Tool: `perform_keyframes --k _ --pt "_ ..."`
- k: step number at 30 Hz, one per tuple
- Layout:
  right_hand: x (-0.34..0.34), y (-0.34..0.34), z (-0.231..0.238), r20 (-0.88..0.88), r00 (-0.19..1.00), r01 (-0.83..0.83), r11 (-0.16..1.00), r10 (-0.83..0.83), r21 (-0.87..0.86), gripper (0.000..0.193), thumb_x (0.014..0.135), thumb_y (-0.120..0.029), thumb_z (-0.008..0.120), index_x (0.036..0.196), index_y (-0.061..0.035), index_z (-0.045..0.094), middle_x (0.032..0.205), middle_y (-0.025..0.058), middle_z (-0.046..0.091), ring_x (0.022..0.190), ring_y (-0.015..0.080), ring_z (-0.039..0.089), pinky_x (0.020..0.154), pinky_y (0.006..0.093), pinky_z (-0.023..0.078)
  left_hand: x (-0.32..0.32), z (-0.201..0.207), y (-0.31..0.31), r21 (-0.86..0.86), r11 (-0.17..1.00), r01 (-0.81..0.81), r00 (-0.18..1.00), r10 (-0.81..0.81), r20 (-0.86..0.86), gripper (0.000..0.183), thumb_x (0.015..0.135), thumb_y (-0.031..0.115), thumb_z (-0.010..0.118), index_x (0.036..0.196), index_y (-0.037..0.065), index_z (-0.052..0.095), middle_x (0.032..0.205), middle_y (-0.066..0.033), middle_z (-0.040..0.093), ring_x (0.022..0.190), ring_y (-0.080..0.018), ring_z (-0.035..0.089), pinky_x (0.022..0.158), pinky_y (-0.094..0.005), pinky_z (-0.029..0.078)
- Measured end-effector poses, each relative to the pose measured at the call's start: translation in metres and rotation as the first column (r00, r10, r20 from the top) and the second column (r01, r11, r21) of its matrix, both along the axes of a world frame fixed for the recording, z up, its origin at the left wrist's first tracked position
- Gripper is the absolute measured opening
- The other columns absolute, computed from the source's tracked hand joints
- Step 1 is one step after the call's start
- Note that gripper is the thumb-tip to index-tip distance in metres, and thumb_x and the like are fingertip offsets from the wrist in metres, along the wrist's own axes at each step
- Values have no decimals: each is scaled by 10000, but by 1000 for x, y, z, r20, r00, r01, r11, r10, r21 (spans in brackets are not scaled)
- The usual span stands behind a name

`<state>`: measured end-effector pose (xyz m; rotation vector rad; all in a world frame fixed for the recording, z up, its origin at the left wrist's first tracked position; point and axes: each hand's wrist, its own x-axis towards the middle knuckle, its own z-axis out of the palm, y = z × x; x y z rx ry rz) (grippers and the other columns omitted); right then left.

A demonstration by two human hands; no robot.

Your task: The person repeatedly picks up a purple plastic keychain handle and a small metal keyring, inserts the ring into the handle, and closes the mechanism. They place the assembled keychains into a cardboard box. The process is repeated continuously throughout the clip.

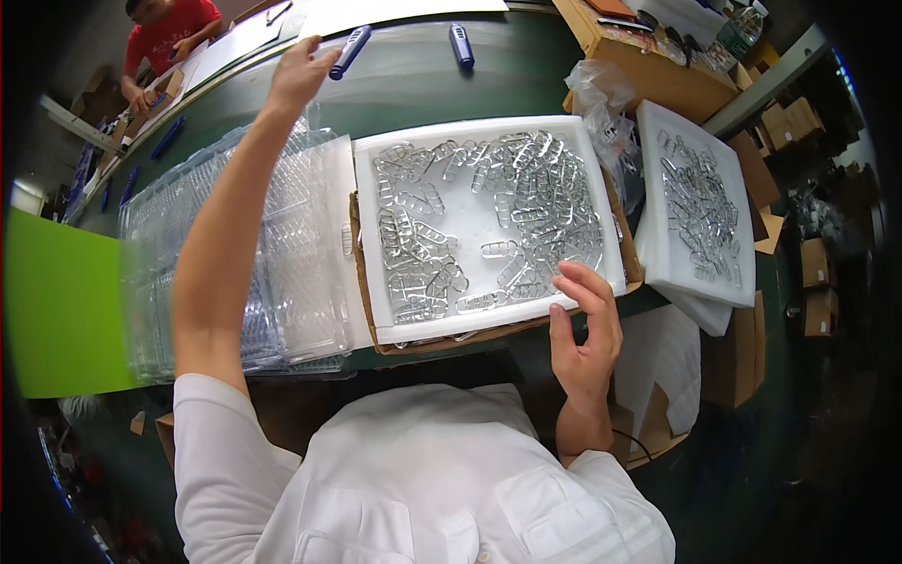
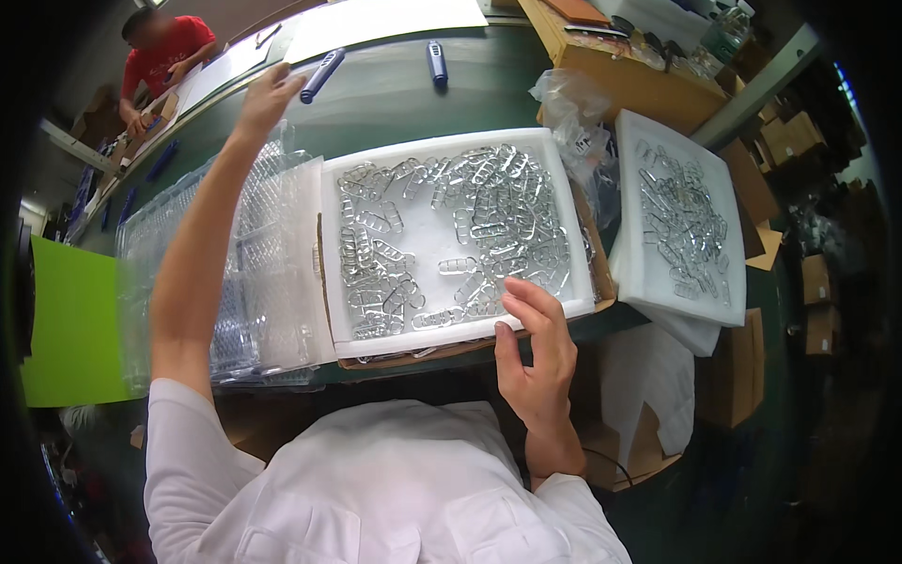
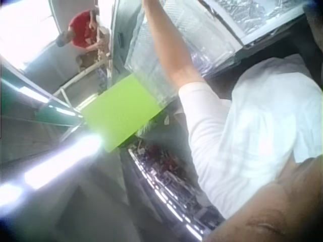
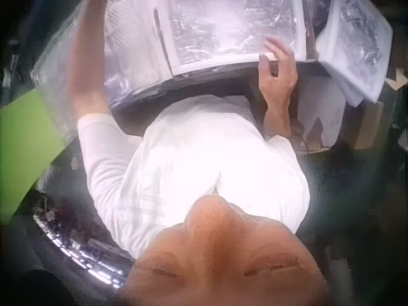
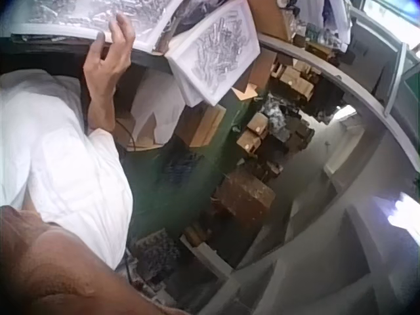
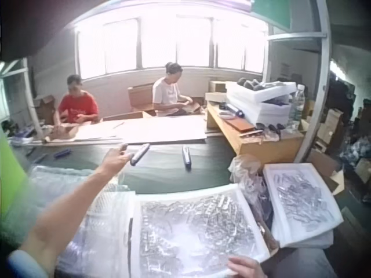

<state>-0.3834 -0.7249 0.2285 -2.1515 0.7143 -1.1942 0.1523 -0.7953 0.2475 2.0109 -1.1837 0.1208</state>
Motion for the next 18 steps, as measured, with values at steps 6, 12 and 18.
perform_keyframes --k 6,12,18 --pt "-22 -13 6 -182 952 265 962 -248 74 293 911 39 687 1196 -28 674 1202 131 726 1016 283 729 855 400 566 -54 46 150 -94 994 57 998 -60 -28 462 1003 255 685 1419 57 649 1399 -164 669 1321 -261 610 1120 -369 461" --pt "29 -84 26 -320 944 -14 956 -85 -294 210 918 -2 692 1122 -43 715 1094 128 741 961 327 722 834 410 570 -67 45 444 -115 945 -307 952 302 -59 324 1089 86 544 1388 3 635 1362 -82 659 1200 -183 627 1088 -325 467" --pt "130 -134 -5 -609 789 -229 880 -83 -417 186 934 -141 697 1099 -77 756 1089 138 743 1007 357 708 901 460 576 -128 -64 796 -133 524 -841 540 806 -244 280 1068 58 557 1307 -31 670 1292 -111 696 1123 -183 666 1004 -327 542"
